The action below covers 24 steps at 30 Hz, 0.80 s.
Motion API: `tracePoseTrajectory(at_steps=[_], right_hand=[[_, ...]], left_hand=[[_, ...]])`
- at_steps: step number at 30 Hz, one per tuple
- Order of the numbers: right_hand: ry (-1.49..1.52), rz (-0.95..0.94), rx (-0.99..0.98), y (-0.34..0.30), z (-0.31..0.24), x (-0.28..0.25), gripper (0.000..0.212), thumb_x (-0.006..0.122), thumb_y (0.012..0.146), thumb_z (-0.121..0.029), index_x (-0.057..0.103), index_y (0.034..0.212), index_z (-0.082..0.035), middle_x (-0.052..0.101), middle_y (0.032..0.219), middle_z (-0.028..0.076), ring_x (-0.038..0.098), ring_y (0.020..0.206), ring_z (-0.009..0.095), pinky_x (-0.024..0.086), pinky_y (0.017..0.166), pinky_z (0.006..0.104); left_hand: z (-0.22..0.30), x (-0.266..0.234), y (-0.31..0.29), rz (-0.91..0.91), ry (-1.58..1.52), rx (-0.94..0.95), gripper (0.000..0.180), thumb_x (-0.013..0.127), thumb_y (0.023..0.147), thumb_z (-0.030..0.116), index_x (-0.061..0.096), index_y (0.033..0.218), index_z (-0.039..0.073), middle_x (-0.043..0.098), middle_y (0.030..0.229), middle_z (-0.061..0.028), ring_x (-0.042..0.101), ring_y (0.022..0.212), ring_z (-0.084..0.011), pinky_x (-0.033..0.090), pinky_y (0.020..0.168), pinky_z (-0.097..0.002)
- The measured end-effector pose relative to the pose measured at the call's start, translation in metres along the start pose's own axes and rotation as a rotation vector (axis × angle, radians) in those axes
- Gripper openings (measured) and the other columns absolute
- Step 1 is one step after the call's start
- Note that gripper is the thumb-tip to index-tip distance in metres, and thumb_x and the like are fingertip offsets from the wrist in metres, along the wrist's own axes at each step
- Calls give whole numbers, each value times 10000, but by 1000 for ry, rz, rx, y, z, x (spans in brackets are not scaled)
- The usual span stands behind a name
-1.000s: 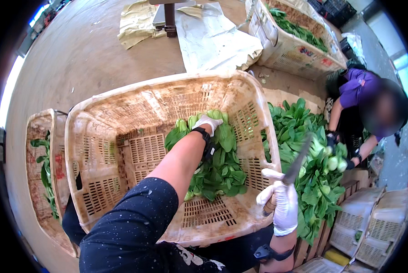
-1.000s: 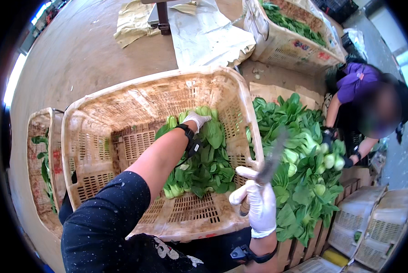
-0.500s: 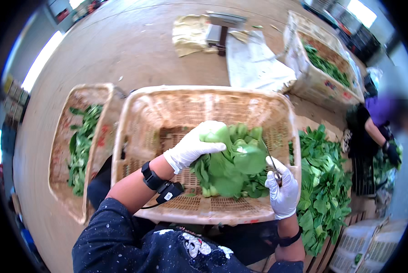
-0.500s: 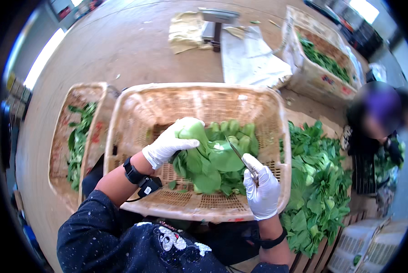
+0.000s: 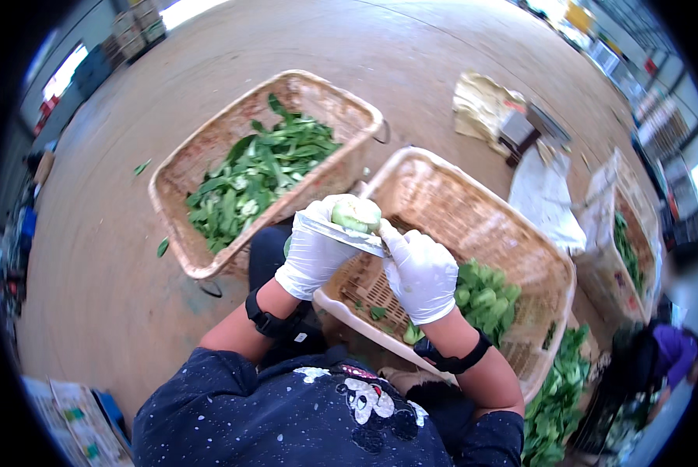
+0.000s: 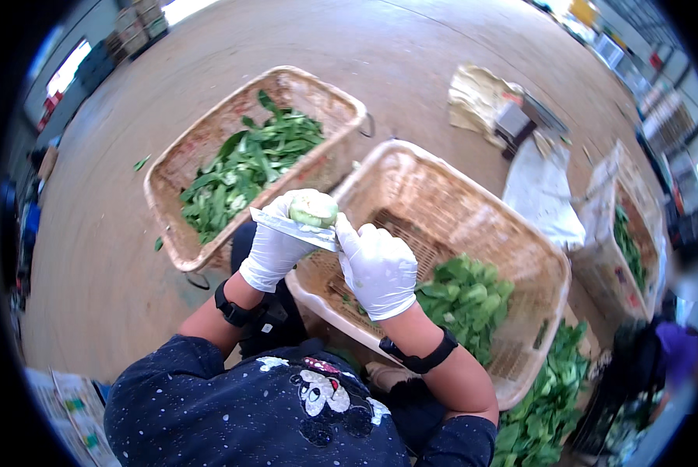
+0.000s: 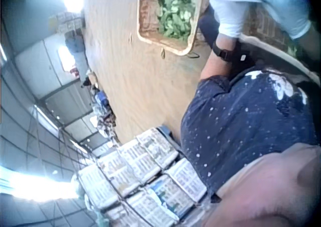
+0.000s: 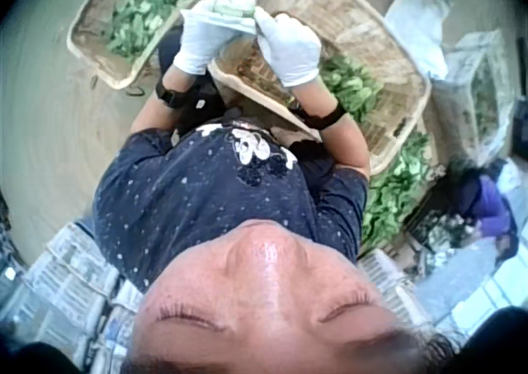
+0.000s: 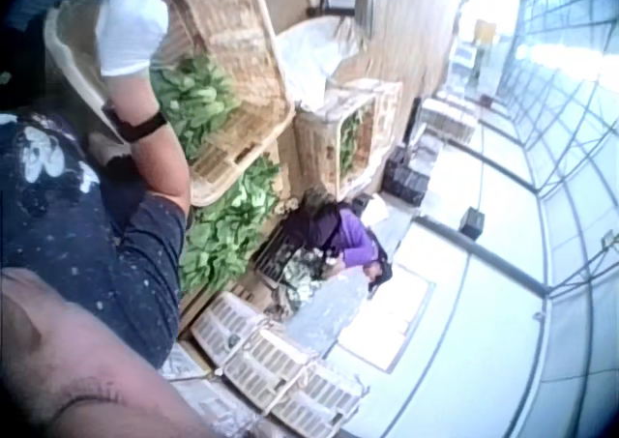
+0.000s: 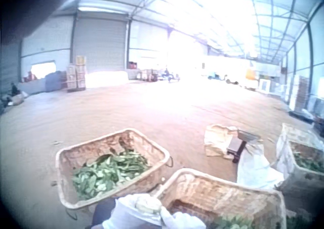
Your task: The person trims the root ends of leafy green vegetables with a knife and places the trimmed items into a large plastic basket.
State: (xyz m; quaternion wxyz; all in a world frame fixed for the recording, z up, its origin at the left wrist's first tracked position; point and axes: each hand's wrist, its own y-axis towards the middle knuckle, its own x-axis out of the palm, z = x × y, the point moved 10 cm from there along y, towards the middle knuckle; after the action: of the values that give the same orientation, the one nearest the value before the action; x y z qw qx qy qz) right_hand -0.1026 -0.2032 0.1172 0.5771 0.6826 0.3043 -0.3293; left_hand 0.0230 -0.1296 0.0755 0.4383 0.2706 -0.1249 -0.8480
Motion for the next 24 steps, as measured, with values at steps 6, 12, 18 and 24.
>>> tracePoseTrajectory(at_steps=[6,12,18,24], right_hand=[[68,55,-169,44,-62,59,374,696,732,-160,592,1091,-154,497,722,27,550,639,222,447,572,365],[8,-319,153,138,-19,169,158,514,894,-197,665,879,-153,654,695,99,668,628,278,525,575,423],[1171,-192,419,115,-18,147,353,705,834,-111,606,1152,6,692,981,88,664,907,205,534,805,341],[1345,-543,64,80,-51,110,477,787,766,-110,607,1186,26,690,1052,83,623,945,112,507,860,281]], left_hand=[[7,-98,-12,306,632,188,394,850,621,347,638,858,113,614,766,-62,600,701,-268,473,644,-400],[-24,-174,-26,507,436,33,333,823,616,172,633,868,65,617,800,-109,588,748,-317,470,679,-413],[-57,-165,-28,332,-110,-221,483,837,668,155,575,1056,37,637,982,-72,617,934,-185,492,824,-325],[-57,-62,-32,-338,-536,-479,578,795,729,174,559,1235,26,635,1132,-44,592,1034,-139,463,927,-295]])
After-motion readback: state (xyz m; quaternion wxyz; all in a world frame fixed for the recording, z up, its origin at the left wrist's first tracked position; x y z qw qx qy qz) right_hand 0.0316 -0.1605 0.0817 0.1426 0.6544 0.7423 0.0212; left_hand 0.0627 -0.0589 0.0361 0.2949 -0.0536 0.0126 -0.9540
